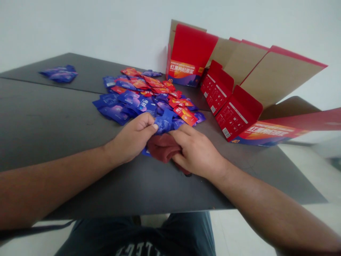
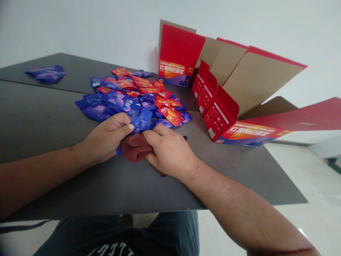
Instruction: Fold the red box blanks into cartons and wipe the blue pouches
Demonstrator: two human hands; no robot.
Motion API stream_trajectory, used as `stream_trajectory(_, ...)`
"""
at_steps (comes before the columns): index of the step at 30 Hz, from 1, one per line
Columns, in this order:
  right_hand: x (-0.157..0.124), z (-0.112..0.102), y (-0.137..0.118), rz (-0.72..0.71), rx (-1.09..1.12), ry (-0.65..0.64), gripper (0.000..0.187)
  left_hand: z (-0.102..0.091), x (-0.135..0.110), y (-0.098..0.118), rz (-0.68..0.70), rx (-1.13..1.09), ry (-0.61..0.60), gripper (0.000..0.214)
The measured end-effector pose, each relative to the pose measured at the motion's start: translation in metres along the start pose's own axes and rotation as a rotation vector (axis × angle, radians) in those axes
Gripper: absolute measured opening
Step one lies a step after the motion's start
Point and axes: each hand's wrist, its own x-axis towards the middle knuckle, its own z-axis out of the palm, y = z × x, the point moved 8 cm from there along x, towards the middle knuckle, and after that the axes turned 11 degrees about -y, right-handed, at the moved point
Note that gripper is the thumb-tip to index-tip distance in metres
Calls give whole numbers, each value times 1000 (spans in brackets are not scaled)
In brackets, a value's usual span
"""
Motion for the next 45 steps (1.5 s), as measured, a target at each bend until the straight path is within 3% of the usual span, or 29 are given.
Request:
stream_trajectory(3,0,10,-13,-98,-15,-77,26,-1,-1,3,-28,73,8,20)
stream_trajectory(9,1,6,-3,0,-30,-9,19,-3,-1,-2,-11,27,13,20)
stream_trajectory(13,1,13,-12,-115,-12,-82,30,-5,-1,-3,-32,53,50,20)
stream_trajectory(18,2,8,2,17,-13,-12,18,-6,0,0,15,41,75,21)
stream_trajectory(23,2,16,-13,-148,21,-107,30,-7,-1,-3,-30,28,76,21)
stream_trajectory(25,2,10,-5,-118,38,-62,29,-5,-1,-2,-29,14,39,21)
stream_trajectory(29,-2,-13,22,9,106,179,21,0,0,-5,-52,19,-46,24)
stream_trajectory(33,0,-15,24,-30,137,169,15,2,1,-5,-52,41,-105,25)
stream_trajectory(38,-2,-28,37,99,158,234,33,6,-1,7,-21,153,-162,19)
stream_trajectory(42,-2,-29,41,66,148,222,33,9,-2,16,24,241,-199,18)
stream_trajectory(45,-4,-31,52,145,158,272,29,10,-2,16,17,257,-216,18)
